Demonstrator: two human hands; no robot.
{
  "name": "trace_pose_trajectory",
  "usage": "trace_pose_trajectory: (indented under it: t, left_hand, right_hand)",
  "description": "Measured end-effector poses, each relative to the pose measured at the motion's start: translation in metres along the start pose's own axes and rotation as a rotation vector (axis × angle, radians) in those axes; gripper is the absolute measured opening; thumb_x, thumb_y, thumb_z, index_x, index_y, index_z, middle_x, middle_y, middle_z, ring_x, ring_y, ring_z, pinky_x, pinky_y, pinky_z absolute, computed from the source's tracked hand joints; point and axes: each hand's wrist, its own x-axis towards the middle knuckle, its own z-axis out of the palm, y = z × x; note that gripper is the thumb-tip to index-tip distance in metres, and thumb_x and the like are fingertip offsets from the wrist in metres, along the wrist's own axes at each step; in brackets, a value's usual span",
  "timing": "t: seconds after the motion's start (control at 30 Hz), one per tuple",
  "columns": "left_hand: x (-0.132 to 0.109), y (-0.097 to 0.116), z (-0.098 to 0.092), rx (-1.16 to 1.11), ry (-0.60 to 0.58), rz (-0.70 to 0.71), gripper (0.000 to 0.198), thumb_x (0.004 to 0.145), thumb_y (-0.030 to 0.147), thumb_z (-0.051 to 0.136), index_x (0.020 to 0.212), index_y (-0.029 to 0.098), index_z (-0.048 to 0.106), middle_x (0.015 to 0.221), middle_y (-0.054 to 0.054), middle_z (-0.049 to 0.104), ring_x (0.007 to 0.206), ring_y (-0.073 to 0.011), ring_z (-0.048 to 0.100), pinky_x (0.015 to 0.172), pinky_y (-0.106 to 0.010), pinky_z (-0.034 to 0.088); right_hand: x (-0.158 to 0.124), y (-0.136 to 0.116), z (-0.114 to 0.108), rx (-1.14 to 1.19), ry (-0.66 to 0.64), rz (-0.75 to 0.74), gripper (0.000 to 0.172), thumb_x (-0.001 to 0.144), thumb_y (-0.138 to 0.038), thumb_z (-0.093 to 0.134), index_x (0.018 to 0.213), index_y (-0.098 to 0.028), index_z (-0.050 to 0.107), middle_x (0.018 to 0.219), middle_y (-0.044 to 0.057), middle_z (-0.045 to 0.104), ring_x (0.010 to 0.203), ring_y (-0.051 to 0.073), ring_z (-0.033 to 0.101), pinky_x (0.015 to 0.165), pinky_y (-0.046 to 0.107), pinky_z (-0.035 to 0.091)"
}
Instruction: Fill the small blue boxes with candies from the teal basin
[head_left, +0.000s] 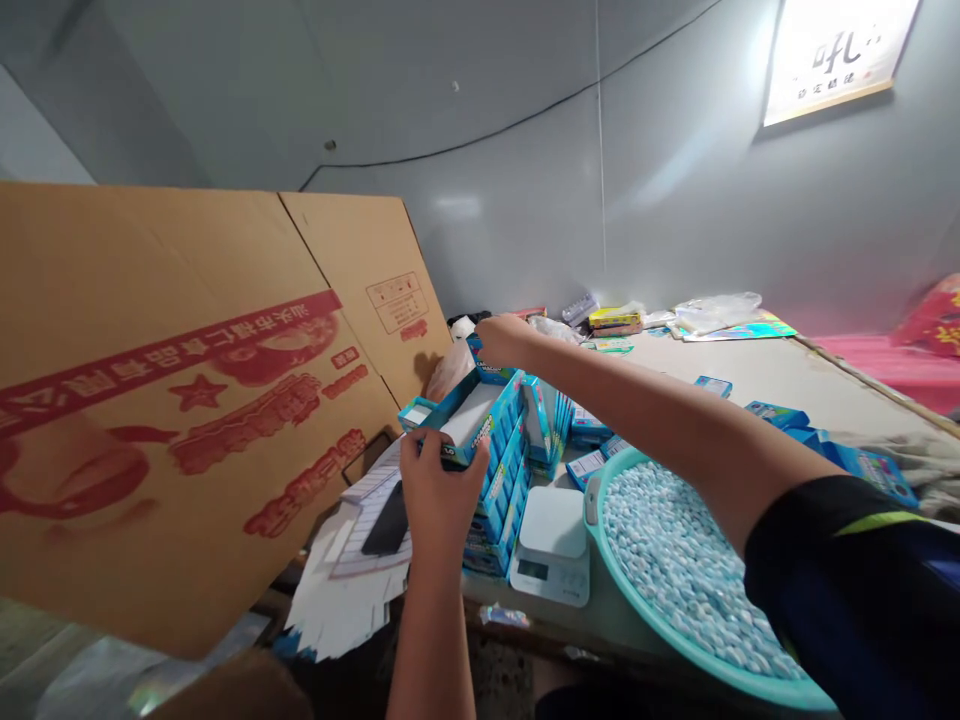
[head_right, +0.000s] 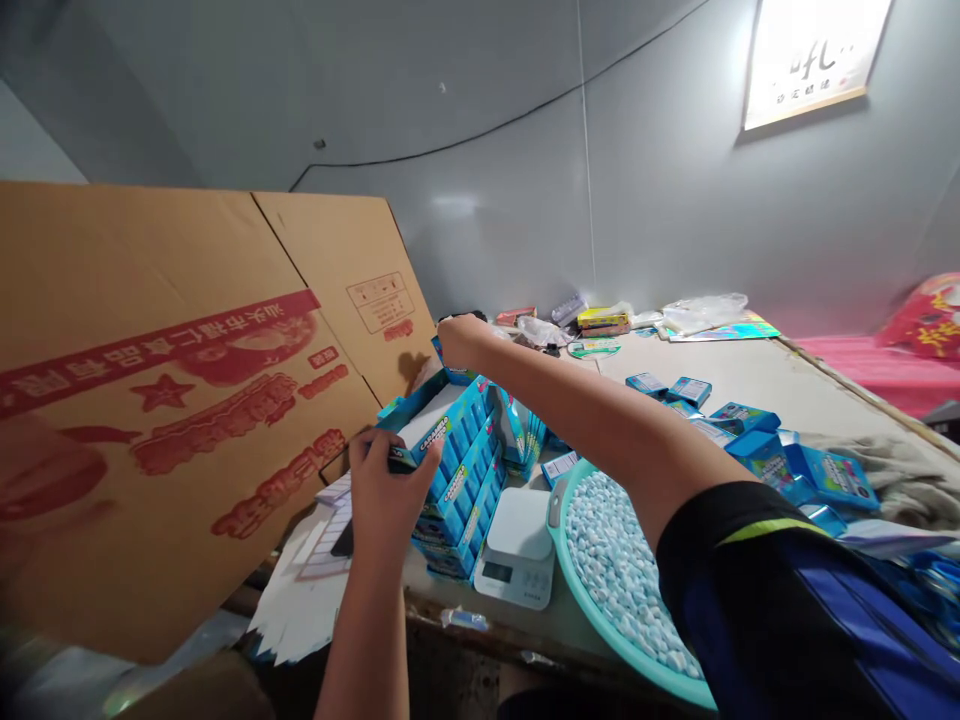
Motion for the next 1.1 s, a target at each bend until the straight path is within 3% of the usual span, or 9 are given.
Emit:
trace_pose_trajectory:
  t: [0.1, 0.2, 0.3, 0.37, 0.43, 0.57, 0.73, 0.9, 1.1]
  left_hand:
    - [0.0, -0.002, 0.003, 0.042, 0.035, 0.029, 0.035, 0.08, 0.047, 0.077, 0.08, 0.022, 0.053, 0.103, -0.006, 0.052, 0.103, -0.0258, 0.058, 0.1, -0.044, 0.05]
    - [-0.001, -0.002, 0.007, 0.075, 0.058, 0.049, 0.035, 0.079, 0.048, 0.078, 0.08, 0.021, 0.055, 0.104, -0.008, 0.052, 0.104, -0.0279, 0.058, 0.101, -0.046, 0.05]
    - [-0.002, -0.002, 0.011, 0.062, 0.087, 0.065, 0.033, 0.079, 0.046, 0.078, 0.083, 0.021, 0.057, 0.104, -0.008, 0.053, 0.104, -0.0274, 0.058, 0.101, -0.046, 0.05]
    - [-0.001, -0.004, 0.012, 0.054, 0.109, 0.088, 0.033, 0.081, 0.046, 0.078, 0.086, 0.021, 0.058, 0.105, -0.008, 0.053, 0.107, -0.0274, 0.058, 0.104, -0.047, 0.049]
    - [-0.001, -0.006, 0.013, 0.064, 0.119, 0.119, 0.033, 0.082, 0.047, 0.077, 0.087, 0.021, 0.058, 0.107, -0.009, 0.054, 0.111, -0.0283, 0.058, 0.107, -0.048, 0.048]
    - [0.0, -0.008, 0.017, 0.077, 0.13, 0.169, 0.031, 0.085, 0.046, 0.075, 0.087, 0.02, 0.059, 0.108, -0.011, 0.056, 0.113, -0.0304, 0.06, 0.107, -0.049, 0.05]
    - [0.002, -0.003, 0.018, 0.088, 0.141, 0.12, 0.029, 0.083, 0.044, 0.077, 0.09, 0.02, 0.063, 0.12, -0.014, 0.06, 0.121, -0.0334, 0.062, 0.11, -0.051, 0.05]
    - [0.004, 0.0, 0.016, 0.096, 0.13, 0.108, 0.033, 0.082, 0.047, 0.08, 0.093, 0.02, 0.065, 0.131, -0.015, 0.062, 0.127, -0.0342, 0.061, 0.11, -0.051, 0.049]
    - [-0.006, -0.005, 0.025, 0.008, 0.215, 0.171, 0.038, 0.086, 0.043, 0.078, 0.114, 0.02, 0.065, 0.141, -0.015, 0.057, 0.137, -0.0305, 0.054, 0.119, -0.049, 0.043]
  right_hand:
    - [-0.004, 0.001, 0.011, 0.021, 0.081, 0.001, 0.043, 0.099, -0.027, 0.061, 0.138, -0.009, 0.065, 0.139, 0.023, 0.062, 0.129, 0.036, 0.06, 0.107, 0.043, 0.049]
    - [-0.019, 0.008, 0.013, 0.102, 0.231, 0.031, 0.069, 0.103, -0.037, 0.058, 0.162, -0.006, 0.036, 0.158, 0.025, 0.042, 0.144, 0.034, 0.046, 0.118, 0.044, 0.042]
    - [-0.057, 0.014, 0.008, 0.205, 0.376, 0.026, 0.064, 0.107, -0.035, 0.051, 0.162, -0.008, 0.034, 0.158, 0.023, 0.042, 0.146, 0.031, 0.043, 0.12, 0.043, 0.04]
    - [-0.096, 0.016, 0.008, 0.176, 0.278, -0.016, 0.047, 0.11, -0.032, 0.042, 0.152, -0.011, 0.049, 0.152, 0.019, 0.05, 0.138, 0.028, 0.051, 0.115, 0.04, 0.044]
    - [-0.138, 0.018, 0.014, 0.092, 0.042, -0.013, 0.041, 0.112, -0.033, 0.036, 0.134, -0.012, 0.064, 0.14, 0.017, 0.059, 0.123, 0.027, 0.061, 0.106, 0.039, 0.052]
    - [-0.205, 0.029, 0.05, 0.016, -0.271, 0.045, 0.032, 0.102, -0.035, 0.058, 0.103, -0.008, 0.076, 0.114, 0.019, 0.07, 0.099, 0.033, 0.071, 0.082, 0.042, 0.06]
    - [-0.247, 0.051, 0.095, 0.017, -0.539, 0.051, 0.054, 0.096, -0.05, 0.069, 0.134, -0.012, 0.07, 0.133, 0.024, 0.064, 0.117, 0.042, 0.066, 0.085, 0.048, 0.061]
    - [-0.288, 0.061, 0.118, 0.173, -0.566, 0.008, 0.082, 0.091, -0.061, 0.07, 0.154, -0.011, 0.054, 0.151, 0.028, 0.053, 0.124, 0.043, 0.064, 0.095, 0.053, 0.059]
    - [-0.288, 0.053, 0.128, 0.224, -0.532, -0.008, 0.08, 0.086, -0.065, 0.073, 0.145, -0.011, 0.062, 0.144, 0.031, 0.056, 0.123, 0.047, 0.064, 0.097, 0.058, 0.057]
